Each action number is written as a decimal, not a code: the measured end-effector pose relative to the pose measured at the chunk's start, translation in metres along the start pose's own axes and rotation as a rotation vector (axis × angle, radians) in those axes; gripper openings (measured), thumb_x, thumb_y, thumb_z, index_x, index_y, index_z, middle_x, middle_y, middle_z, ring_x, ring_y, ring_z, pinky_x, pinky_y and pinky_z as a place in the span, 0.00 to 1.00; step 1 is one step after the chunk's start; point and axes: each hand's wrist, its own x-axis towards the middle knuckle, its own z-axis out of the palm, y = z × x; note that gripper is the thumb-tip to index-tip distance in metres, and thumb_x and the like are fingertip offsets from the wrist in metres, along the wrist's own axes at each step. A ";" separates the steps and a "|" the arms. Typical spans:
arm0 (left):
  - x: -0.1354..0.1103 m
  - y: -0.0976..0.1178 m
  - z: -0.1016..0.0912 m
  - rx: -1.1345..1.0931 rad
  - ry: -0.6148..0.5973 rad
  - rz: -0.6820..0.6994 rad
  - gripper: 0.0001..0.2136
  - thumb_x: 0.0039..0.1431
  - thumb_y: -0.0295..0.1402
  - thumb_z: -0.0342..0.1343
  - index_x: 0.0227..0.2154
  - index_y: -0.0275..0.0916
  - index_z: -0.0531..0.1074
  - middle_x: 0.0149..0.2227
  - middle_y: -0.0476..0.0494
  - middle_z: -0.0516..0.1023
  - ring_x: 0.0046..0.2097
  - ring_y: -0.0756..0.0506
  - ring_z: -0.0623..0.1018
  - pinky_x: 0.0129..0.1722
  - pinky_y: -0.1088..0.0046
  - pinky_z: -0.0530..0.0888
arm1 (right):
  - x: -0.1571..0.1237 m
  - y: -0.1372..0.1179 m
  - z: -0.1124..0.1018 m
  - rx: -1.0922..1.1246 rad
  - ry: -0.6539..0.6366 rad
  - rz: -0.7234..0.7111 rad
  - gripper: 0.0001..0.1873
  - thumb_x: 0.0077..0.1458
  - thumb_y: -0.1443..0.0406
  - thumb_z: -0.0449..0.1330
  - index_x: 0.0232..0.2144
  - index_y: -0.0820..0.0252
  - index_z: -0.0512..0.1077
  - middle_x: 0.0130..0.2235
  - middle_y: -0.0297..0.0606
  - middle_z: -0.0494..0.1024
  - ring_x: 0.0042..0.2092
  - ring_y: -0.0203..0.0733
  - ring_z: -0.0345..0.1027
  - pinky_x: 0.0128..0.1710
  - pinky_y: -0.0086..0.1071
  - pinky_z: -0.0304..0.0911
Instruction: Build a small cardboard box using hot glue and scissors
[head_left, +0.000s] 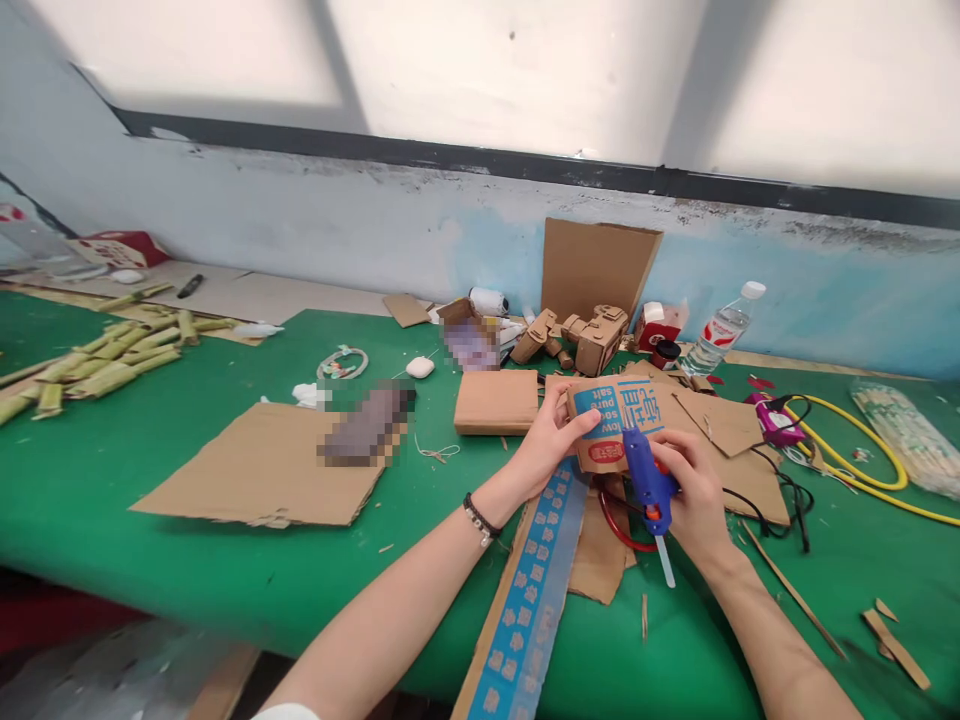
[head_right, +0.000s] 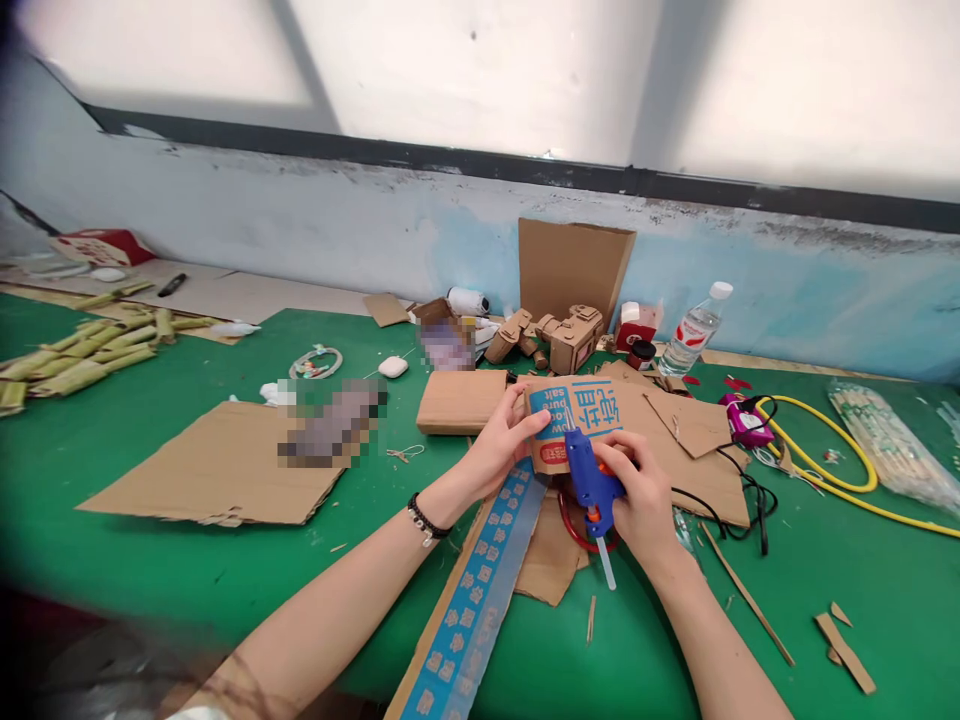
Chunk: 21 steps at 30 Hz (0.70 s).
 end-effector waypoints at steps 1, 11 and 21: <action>-0.001 0.004 -0.001 -0.001 -0.024 -0.015 0.36 0.52 0.48 0.83 0.59 0.48 0.75 0.63 0.36 0.85 0.62 0.32 0.86 0.51 0.58 0.88 | 0.000 0.002 -0.001 0.021 0.017 0.020 0.17 0.70 0.69 0.64 0.55 0.46 0.84 0.53 0.43 0.82 0.49 0.50 0.82 0.45 0.43 0.81; -0.001 0.014 -0.004 -0.008 -0.123 0.014 0.33 0.59 0.55 0.78 0.63 0.52 0.80 0.67 0.37 0.82 0.65 0.29 0.83 0.42 0.60 0.90 | -0.001 0.002 -0.009 0.152 0.097 0.191 0.10 0.72 0.63 0.68 0.52 0.44 0.85 0.55 0.43 0.81 0.56 0.56 0.78 0.49 0.48 0.79; 0.003 0.011 -0.008 0.051 -0.026 0.072 0.30 0.57 0.57 0.78 0.56 0.49 0.80 0.59 0.40 0.84 0.56 0.35 0.85 0.35 0.66 0.89 | 0.003 0.005 -0.001 0.143 0.073 0.144 0.09 0.69 0.61 0.71 0.50 0.47 0.84 0.54 0.41 0.82 0.53 0.53 0.81 0.49 0.46 0.80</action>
